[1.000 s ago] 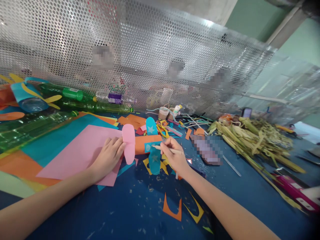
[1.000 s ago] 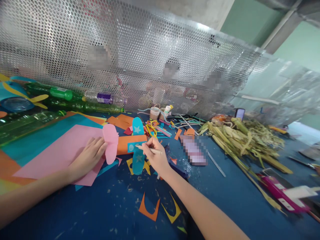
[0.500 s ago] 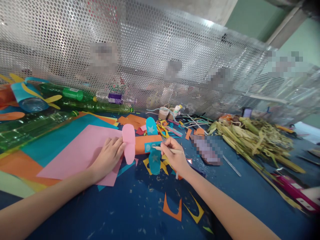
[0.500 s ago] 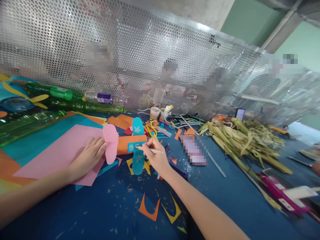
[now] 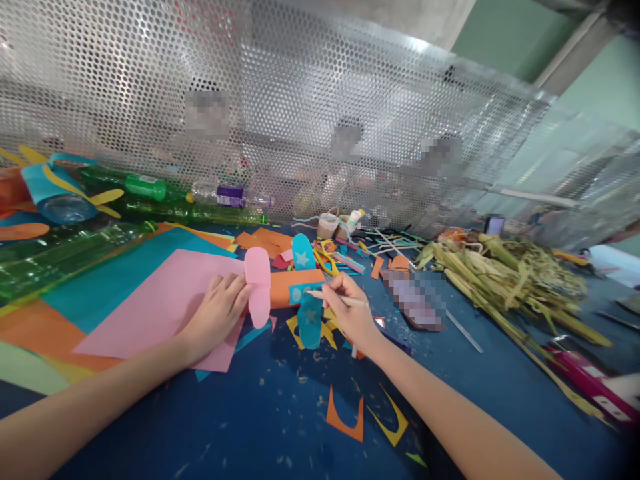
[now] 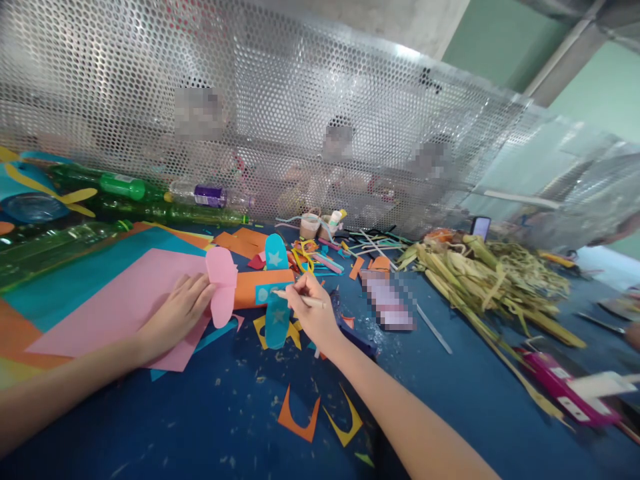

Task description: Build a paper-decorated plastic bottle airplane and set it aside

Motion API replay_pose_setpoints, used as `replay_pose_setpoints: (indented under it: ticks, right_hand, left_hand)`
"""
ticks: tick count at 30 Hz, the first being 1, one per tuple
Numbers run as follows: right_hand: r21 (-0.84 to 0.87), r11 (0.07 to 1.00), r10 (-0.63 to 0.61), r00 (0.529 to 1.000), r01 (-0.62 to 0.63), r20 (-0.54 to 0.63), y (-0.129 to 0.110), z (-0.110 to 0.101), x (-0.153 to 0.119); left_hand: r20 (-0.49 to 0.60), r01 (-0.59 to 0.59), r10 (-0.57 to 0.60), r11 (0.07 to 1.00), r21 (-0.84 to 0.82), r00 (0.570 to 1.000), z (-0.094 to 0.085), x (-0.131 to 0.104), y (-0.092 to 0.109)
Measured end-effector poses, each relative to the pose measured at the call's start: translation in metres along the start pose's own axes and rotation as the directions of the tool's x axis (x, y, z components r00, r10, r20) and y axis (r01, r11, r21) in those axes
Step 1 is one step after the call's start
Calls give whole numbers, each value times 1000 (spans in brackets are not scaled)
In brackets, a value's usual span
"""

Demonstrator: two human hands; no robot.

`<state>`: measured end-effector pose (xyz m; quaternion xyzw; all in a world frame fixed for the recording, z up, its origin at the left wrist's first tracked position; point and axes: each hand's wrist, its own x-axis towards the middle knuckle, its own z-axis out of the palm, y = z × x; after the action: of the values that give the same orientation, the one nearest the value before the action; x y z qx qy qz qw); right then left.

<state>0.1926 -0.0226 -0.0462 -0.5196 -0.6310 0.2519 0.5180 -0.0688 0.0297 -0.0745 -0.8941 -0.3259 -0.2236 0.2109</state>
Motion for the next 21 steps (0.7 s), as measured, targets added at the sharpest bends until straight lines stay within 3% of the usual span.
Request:
replay_pose_setpoints:
  ticks: [21]
  right_hand:
    - [-33,999,-2,1000,1,-17,-2,0,0]
  left_hand:
    - [2,7,-7,1000,-29,1000,-2,1,0]
